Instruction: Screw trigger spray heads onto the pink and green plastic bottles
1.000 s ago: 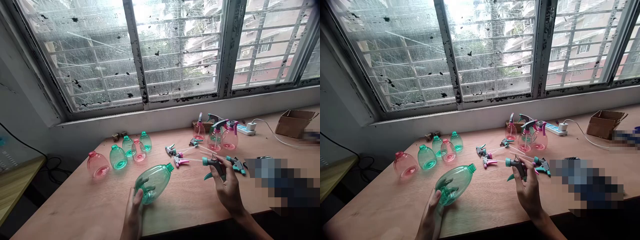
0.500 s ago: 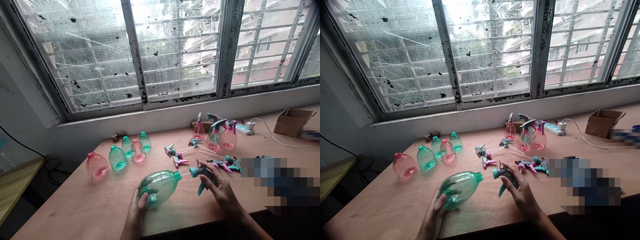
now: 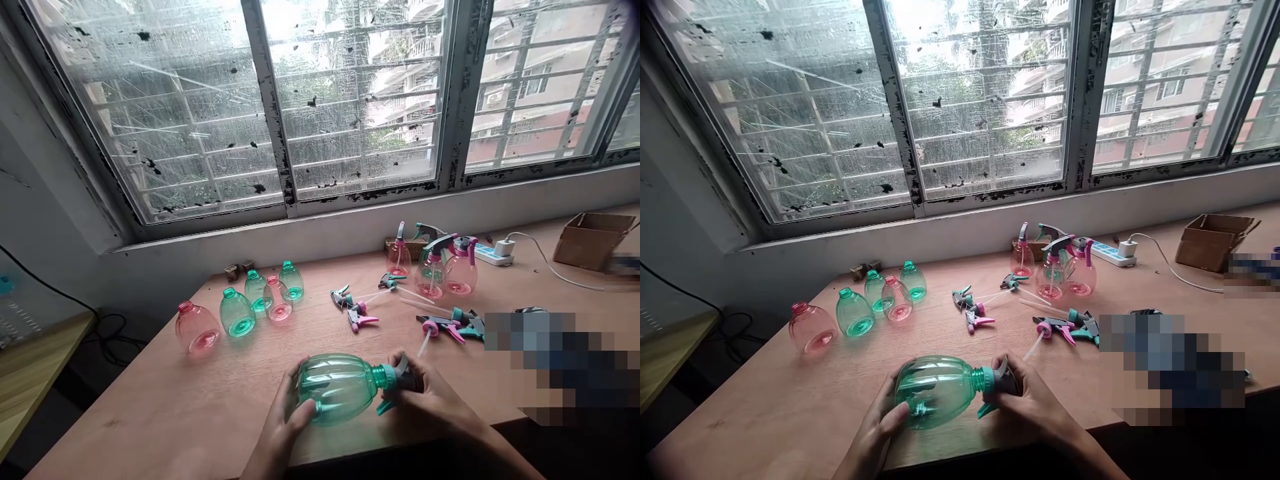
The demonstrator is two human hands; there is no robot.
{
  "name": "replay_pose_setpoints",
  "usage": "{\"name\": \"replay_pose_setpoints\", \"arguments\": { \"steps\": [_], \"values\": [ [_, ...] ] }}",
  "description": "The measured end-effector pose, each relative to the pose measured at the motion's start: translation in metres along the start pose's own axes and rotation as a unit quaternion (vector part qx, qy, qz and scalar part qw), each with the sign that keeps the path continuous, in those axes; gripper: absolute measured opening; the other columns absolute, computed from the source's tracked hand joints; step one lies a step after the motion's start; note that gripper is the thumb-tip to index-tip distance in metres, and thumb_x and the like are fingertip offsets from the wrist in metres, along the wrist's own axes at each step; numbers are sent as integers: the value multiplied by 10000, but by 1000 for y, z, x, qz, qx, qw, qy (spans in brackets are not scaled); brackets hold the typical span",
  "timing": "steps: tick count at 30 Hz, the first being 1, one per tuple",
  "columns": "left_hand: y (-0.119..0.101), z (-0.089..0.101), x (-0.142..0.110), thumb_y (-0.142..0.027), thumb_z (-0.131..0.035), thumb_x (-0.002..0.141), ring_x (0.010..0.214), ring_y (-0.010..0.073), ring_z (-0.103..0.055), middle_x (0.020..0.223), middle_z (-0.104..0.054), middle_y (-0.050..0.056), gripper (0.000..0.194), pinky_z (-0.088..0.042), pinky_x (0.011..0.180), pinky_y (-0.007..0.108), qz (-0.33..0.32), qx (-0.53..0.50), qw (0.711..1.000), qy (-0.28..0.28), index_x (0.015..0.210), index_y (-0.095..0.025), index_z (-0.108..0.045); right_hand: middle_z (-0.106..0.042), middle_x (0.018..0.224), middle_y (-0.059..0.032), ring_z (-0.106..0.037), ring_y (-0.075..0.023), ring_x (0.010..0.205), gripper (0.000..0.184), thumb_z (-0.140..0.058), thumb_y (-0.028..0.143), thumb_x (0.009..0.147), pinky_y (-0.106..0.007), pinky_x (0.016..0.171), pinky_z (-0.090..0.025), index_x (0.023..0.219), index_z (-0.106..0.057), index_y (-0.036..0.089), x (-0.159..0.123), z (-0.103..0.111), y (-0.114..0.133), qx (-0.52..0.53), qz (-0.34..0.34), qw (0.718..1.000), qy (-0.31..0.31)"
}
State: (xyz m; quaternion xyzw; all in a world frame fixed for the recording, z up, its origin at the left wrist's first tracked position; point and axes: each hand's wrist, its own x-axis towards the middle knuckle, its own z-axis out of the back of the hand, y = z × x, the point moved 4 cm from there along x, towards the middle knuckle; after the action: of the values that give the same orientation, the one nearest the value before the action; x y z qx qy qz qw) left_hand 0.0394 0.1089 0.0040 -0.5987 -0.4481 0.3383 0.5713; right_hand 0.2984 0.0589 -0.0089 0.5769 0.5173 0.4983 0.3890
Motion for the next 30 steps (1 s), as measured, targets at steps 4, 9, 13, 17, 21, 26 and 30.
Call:
{"name": "replay_pose_setpoints", "arguments": {
  "steps": [4,9,13,17,21,26,30],
  "values": [
    [11,-2,9,-536,-659,822,1360,383,-484,1455,-549,132,716,-352,1146,503,41,0,999,12,1426,-215,-449,-665,960,-5,-637,-198,833,438,-813,372,796,-301,741,-516,1170,-623,248,-6,-1,2,-80,8,997,-17],
    [-2,-19,12,-600,-632,837,1405,398,-416,1468,-539,139,794,-260,1194,532,17,89,994,56,1482,-204,-391,-706,835,-28,-635,-222,775,363,-806,446,778,-324,716,-509,1026,-736,192,-13,2,4,-162,4,986,-29],
    [-16,-28,5,-524,-700,831,1348,381,-493,1399,-606,122,725,-350,1154,500,7,111,991,81,1442,-222,-450,-721,911,-48,-645,-225,806,451,-819,450,755,-327,723,-535,1106,-724,184,-15,1,3,-102,-24,994,-14],
    [-16,-28,1,-433,-833,734,1351,363,-505,1398,-598,144,893,-386,1138,471,28,61,995,70,1466,-218,-369,-707,886,-44,-641,-213,753,428,-800,450,770,-317,672,-535,1089,-720,176,-16,2,6,-111,-29,993,-24],
    [-12,-31,0,-325,-908,654,1346,340,-517,1355,-621,140,1049,-433,1105,420,39,47,994,87,1488,-230,-278,-703,796,-17,-635,-200,707,373,-834,399,730,-298,659,-510,1011,-733,177,-16,5,8,-130,-29,990,-43],
    [-9,-29,-1,-332,-901,655,1321,344,-529,1436,-544,157,1051,-456,1078,413,30,67,996,54,1487,-232,-266,-684,769,1,-643,-197,713,381,-870,415,681,-277,650,-506,934,-711,178,-13,6,5,-112,-27,992,-52],
    [-8,-27,-3,-278,-884,679,1341,347,-496,1482,-482,168,1017,-412,1118,444,26,98,993,57,1493,-228,-277,-686,767,-1,-674,-203,705,395,-828,465,738,-288,645,-532,965,-675,180,-12,3,3,-93,-44,994,-43]
  ]
}}
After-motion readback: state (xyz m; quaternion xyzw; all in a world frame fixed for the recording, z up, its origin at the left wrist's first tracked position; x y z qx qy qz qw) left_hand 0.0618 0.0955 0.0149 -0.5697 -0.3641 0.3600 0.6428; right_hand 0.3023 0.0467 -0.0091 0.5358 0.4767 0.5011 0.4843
